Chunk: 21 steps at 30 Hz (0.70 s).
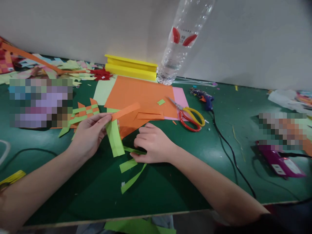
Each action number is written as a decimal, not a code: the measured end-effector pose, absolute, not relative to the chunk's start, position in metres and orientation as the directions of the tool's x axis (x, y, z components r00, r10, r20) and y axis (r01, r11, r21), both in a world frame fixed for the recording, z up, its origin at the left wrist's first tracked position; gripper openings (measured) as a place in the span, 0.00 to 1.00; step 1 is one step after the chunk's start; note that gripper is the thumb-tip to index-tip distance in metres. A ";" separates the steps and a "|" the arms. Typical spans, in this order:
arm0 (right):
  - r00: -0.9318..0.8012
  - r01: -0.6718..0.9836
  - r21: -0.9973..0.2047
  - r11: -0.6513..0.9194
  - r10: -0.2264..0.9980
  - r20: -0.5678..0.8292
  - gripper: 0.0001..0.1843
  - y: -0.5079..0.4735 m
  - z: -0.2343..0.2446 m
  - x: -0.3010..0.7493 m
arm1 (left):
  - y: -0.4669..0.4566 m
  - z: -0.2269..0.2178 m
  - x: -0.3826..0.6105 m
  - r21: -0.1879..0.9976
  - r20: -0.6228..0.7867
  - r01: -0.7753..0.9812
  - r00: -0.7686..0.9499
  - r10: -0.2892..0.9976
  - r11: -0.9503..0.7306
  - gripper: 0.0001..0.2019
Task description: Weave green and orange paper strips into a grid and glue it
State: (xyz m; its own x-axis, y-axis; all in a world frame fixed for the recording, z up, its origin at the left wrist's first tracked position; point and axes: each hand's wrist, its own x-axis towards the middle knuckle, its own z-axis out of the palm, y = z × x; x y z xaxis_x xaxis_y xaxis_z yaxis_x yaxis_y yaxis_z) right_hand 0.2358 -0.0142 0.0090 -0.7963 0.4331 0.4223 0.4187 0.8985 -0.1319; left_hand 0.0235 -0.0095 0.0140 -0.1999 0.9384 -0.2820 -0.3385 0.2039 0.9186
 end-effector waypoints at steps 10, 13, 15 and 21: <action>-0.534 0.177 -0.769 0.614 0.716 0.449 0.12 -0.008 0.011 0.240 | -0.009 0.021 0.027 0.892 -0.293 -0.425 -0.286 0.912 0.153 0.06; -0.354 0.092 -0.929 0.359 0.884 0.307 0.13 -0.007 0.014 0.240 | -0.010 0.024 0.027 0.886 -0.306 -0.435 -0.295 0.905 0.158 0.04; -0.249 0.037 -0.977 0.212 0.948 0.196 0.13 -0.005 0.013 0.240 | -0.010 0.024 0.027 0.887 -0.309 -0.433 -0.289 0.906 0.164 0.04; -0.102 -0.109 -0.993 -0.048 0.994 -0.037 0.20 0.009 0.002 0.241 | -0.010 0.023 0.028 0.897 -0.297 -0.402 -0.242 0.924 0.182 0.06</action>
State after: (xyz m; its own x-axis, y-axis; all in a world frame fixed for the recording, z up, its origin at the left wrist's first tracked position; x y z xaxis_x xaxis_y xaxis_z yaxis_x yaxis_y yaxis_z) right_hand 0.2413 0.0091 0.0024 -0.1017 0.9941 -0.0369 -0.1092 -0.0480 -0.9929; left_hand 0.0280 -0.0102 0.0228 -0.2424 0.9238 -0.2965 -0.4021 0.1825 0.8972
